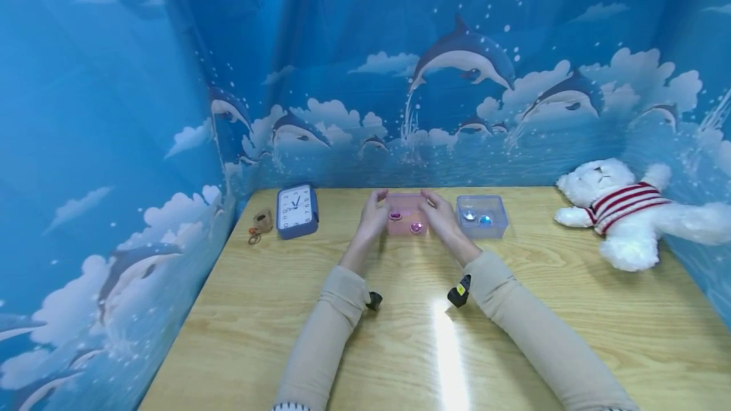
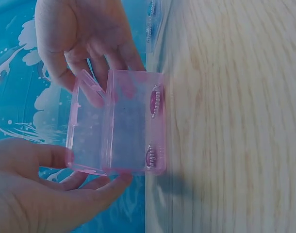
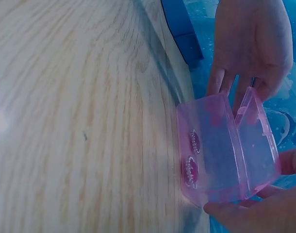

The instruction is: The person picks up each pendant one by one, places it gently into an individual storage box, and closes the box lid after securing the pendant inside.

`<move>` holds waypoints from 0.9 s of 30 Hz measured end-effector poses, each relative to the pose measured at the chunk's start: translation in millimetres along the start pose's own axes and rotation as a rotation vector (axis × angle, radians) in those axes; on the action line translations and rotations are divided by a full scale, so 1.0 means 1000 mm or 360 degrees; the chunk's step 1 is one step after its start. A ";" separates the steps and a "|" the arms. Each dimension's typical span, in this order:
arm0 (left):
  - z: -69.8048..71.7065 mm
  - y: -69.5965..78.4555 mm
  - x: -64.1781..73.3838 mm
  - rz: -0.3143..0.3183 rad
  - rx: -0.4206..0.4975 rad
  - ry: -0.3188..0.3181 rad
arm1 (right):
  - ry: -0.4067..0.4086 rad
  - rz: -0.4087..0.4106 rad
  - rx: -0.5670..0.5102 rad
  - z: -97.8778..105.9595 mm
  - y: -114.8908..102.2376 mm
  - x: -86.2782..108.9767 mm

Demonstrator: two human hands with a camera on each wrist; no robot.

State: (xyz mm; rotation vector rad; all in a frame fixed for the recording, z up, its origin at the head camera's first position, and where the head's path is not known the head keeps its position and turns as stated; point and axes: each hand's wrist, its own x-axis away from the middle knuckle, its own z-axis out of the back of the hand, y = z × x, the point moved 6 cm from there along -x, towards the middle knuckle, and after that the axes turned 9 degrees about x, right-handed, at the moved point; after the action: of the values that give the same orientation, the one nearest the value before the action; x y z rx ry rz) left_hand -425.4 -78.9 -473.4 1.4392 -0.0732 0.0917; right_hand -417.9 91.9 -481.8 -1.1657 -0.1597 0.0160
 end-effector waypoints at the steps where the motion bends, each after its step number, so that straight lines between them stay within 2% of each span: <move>1: 0.000 -0.001 0.000 -0.0003 0.0001 -0.0008 | -0.0001 -0.0001 0.0008 0.000 0.001 0.000; 10: -0.002 -0.006 0.000 -0.0056 0.0040 -0.0079 | -0.0030 0.0001 -0.0010 -0.003 0.004 0.000; 18: 0.000 -0.009 -0.002 -0.0114 -0.0026 -0.0056 | 0.0010 0.0021 0.0002 -0.006 0.007 -0.001; 27: -0.003 -0.013 0.000 -0.0085 -0.0083 -0.0051 | 0.0048 -0.0017 0.0155 -0.007 0.012 0.006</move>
State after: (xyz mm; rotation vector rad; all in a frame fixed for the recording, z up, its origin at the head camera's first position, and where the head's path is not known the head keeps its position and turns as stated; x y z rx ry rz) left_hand -424.0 -77.6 -486.5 1.3894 -0.0628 0.0230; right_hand -409.8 91.0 -494.2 -1.0674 -0.1369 -0.0034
